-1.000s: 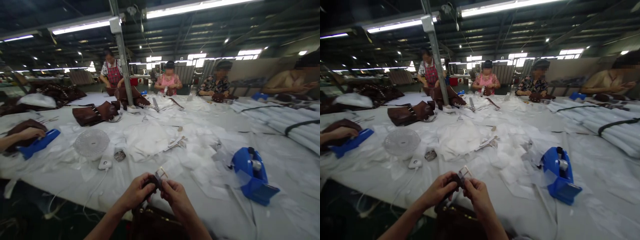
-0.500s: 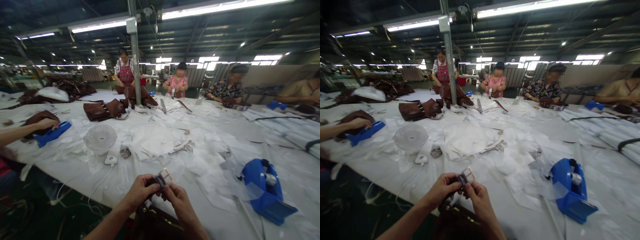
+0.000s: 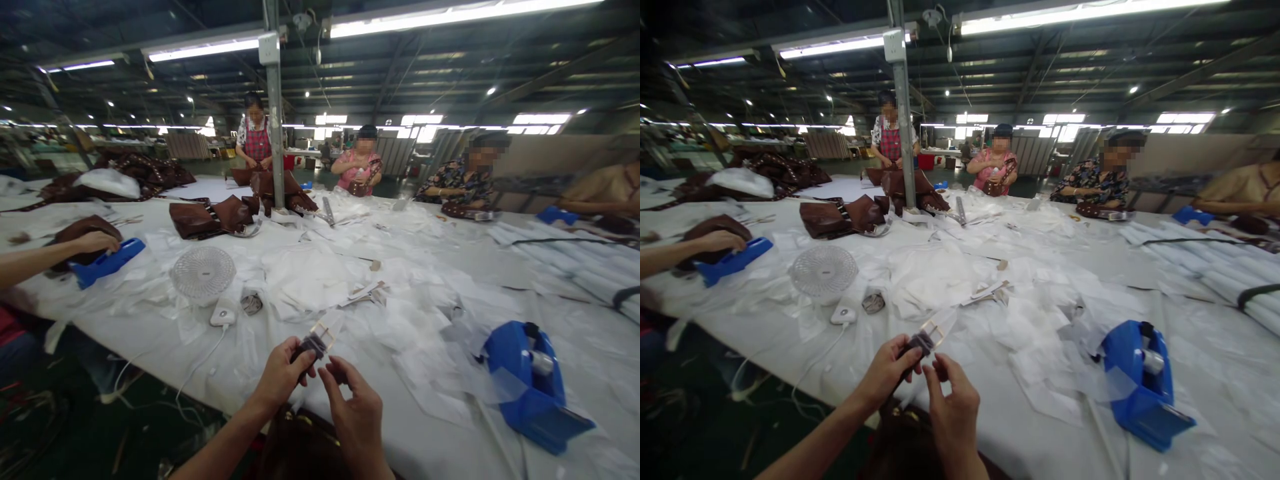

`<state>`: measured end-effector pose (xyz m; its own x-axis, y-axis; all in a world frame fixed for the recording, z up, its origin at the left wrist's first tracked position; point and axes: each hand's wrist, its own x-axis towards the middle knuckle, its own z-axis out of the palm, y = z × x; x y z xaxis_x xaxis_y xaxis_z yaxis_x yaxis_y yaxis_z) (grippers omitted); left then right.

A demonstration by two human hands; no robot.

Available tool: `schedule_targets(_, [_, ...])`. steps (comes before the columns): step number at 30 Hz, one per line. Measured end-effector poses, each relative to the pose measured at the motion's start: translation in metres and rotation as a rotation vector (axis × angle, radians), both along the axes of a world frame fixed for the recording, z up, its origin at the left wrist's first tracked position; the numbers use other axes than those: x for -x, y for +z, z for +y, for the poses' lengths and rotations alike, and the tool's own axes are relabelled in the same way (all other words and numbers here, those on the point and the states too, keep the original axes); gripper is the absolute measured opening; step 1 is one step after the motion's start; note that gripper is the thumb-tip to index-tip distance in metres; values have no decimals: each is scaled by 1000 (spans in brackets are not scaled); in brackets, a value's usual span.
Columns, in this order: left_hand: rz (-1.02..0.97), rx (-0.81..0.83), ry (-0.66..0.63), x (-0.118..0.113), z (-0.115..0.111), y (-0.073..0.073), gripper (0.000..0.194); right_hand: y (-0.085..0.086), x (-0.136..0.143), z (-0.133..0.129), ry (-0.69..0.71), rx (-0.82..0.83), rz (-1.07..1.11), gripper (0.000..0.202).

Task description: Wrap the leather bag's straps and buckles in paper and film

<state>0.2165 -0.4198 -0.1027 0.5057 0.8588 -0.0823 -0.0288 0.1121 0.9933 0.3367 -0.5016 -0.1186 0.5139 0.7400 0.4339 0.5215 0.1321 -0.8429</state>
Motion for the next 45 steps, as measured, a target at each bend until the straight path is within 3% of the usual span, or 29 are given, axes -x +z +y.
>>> schedule_targets(9, [34,-102,-65,4,-5,-2,20,-2,1,6,-8,-205,-311,13])
schedule_targets(16, [2,-71,19,-1,-13,-3,18,-8,2,7,-132,-310,-454,10])
schedule_targets(25, [48,-75,123,-3,-19,-1,19,-2,2,6,-58,-194,-307,10])
schedule_targets(34, [143,-175,130,0,-23,-3,20,9,-6,5,161,78,-255,16])
schedule_targets(38, [126,-167,124,3,-23,-3,22,12,-2,6,201,102,-286,19])
schedule_targets(43, [-17,-133,68,7,-22,-8,29,3,9,6,226,93,-299,22])
schedule_targets(45, [-69,-99,116,7,-21,-12,33,0,15,4,259,58,-300,24])
